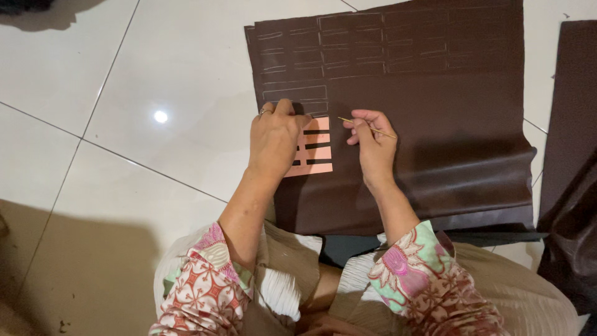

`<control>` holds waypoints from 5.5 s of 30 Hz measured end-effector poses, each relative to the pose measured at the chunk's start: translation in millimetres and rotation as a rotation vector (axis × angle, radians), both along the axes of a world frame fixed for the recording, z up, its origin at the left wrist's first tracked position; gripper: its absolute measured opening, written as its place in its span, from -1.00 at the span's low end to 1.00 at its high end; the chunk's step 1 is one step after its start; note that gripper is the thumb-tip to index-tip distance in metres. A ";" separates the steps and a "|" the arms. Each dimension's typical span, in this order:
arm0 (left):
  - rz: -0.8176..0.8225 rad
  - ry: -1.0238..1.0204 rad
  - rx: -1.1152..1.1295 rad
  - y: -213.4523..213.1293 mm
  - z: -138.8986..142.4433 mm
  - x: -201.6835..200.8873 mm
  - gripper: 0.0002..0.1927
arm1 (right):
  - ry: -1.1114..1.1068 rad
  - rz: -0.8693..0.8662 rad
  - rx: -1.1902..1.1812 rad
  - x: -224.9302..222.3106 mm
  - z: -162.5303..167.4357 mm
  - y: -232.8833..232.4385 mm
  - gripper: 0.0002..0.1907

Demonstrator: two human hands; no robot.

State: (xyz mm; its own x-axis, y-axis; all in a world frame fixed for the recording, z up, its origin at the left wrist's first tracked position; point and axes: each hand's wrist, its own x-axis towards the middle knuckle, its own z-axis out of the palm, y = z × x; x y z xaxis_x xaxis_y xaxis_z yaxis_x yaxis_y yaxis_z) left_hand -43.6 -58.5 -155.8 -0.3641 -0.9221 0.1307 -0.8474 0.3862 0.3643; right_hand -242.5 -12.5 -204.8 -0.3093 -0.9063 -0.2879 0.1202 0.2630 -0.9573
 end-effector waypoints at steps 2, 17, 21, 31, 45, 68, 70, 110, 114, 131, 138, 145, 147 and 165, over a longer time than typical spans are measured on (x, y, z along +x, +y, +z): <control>0.007 0.011 0.005 0.2 0.2 -1.2 -0.65 | 0.034 0.017 -0.028 2.1 2.0 0.0 -0.88; 0.023 -0.047 -0.009 2.3 -0.1 -5.9 -0.62 | 0.103 0.101 -0.088 6.4 13.3 0.5 -0.87; 0.052 -0.028 0.011 3.5 -0.9 -8.6 -0.62 | 0.102 0.098 -0.066 6.9 13.8 1.0 -0.87; -0.139 0.122 0.007 5.5 3.1 -14.4 -0.62 | 0.104 0.138 -0.091 7.4 9.1 1.8 -0.86; -0.122 -0.104 0.011 19.7 11.1 -20.9 -0.62 | 0.280 0.170 -0.023 13.2 26.0 1.6 -0.85; -0.145 -0.220 0.084 22.1 8.5 -24.1 -0.49 | 0.327 0.251 -0.024 6.0 22.5 -1.2 -0.81; -0.150 -0.243 0.100 22.2 9.2 -25.3 -0.49 | 0.313 0.247 -0.029 5.8 21.1 -0.5 -0.82; -0.108 -0.030 0.300 24.8 3.5 -2.8 -0.06 | -0.249 -0.035 0.037 -15.5 30.0 -25.3 -0.64; -0.153 -0.132 0.472 29.1 15.8 4.9 -0.06 | 0.010 0.080 0.040 -28.4 48.7 -21.5 -0.63; -0.023 -0.239 0.554 48.5 51.7 -2.9 -0.32 | 0.666 0.363 0.099 -53.9 67.3 40.0 -0.54; 0.097 0.202 0.387 37.9 64.2 3.7 -0.82 | 0.340 0.206 -0.094 -10.6 78.3 20.2 -0.55; 0.680 0.895 0.223 6.3 65.5 13.4 -0.63 | 0.263 0.180 -0.080 10.0 74.4 7.5 -0.67; 0.790 1.092 0.229 -9.8 64.7 19.7 -0.58 | 0.189 0.152 -0.107 14.3 69.0 -2.2 -0.70; 1.052 1.835 0.346 -19.6 20.6 31.4 -0.77 | 0.260 0.088 -0.241 -0.7 13.5 6.3 -0.82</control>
